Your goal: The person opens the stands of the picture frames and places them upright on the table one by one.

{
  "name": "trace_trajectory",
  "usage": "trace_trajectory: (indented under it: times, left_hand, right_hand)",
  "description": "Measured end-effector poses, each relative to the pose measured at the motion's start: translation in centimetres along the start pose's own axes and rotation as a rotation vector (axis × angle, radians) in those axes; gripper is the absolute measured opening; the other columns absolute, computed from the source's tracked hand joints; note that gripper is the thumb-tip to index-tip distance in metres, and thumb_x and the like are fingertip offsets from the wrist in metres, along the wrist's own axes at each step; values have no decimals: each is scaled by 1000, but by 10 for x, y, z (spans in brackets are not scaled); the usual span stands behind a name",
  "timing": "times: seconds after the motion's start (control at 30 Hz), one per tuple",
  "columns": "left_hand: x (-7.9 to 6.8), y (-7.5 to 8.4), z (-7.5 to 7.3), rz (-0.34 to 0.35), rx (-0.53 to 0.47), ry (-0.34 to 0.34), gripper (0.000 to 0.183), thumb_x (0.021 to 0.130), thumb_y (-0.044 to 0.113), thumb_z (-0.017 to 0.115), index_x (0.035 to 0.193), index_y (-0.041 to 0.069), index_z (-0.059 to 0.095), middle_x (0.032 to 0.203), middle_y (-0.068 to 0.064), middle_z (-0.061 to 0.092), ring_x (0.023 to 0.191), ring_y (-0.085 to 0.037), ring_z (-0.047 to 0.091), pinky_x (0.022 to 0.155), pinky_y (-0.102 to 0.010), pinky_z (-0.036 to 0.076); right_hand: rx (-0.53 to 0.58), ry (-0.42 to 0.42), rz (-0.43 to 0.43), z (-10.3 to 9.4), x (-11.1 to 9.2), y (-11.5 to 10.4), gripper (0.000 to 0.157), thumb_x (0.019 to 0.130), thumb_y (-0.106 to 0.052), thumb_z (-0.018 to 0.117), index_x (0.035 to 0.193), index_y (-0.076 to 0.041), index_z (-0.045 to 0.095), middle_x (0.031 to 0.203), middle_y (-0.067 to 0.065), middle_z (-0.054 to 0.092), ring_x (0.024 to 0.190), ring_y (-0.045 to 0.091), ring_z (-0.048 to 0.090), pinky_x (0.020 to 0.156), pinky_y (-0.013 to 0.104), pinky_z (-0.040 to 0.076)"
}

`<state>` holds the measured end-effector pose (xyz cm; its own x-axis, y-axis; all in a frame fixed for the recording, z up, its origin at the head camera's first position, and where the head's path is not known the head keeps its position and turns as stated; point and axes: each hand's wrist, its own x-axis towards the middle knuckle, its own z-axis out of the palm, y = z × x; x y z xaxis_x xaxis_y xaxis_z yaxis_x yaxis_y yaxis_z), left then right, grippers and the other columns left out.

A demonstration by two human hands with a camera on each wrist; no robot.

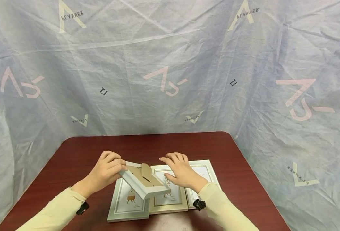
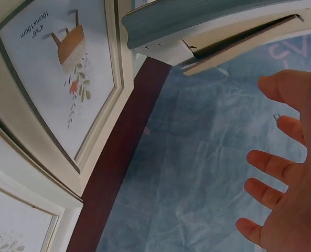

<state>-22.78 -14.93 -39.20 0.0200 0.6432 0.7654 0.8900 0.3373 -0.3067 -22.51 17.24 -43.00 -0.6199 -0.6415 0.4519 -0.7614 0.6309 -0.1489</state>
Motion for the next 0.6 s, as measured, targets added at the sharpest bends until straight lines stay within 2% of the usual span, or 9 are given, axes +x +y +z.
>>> trace_trajectory:
  times: [0.13, 0.37, 0.43, 0.6]
  left_hand:
    - [3, 3, 2, 18, -10, 26, 21, 99, 32, 59, 91, 13, 65, 92, 0, 68, 83, -21, 56, 79, -40, 38]
    - [6, 7, 5, 35, -30, 51, 20, 97, 32, 61, 91, 13, 66, 92, 1, 69, 83, -20, 55, 80, -40, 37]
    - [7, 8, 6, 35, -37, 58, 24, 100, 33, 56, 90, 13, 66, 92, 1, 69, 84, -20, 55, 80, -40, 37]
    - [10, 10, 7, 43, -46, 76, 25, 100, 33, 55, 90, 14, 66, 92, 2, 69, 84, -20, 55, 80, -41, 36]
  right_hand:
    - [-8, -28, -30, 3, 3, -3, 54, 88, -19, 71, 138, -11, 52, 132, 12, 50, 123, 32, 43, 95, 56, 33]
    - [-32, -100, -70, 8, 7, -4, 58, 87, -17, 73, 141, -16, 50, 136, 12, 48, 128, 31, 41, 99, 54, 33]
    - [-34, -104, -87, 8, 8, -4, 60, 86, -14, 74, 140, -18, 50, 136, 13, 49, 128, 32, 41, 99, 54, 33]
    - [-21, -100, -130, 7, 10, -5, 66, 80, -9, 78, 139, -22, 51, 136, 13, 49, 128, 31, 42, 99, 53, 34]
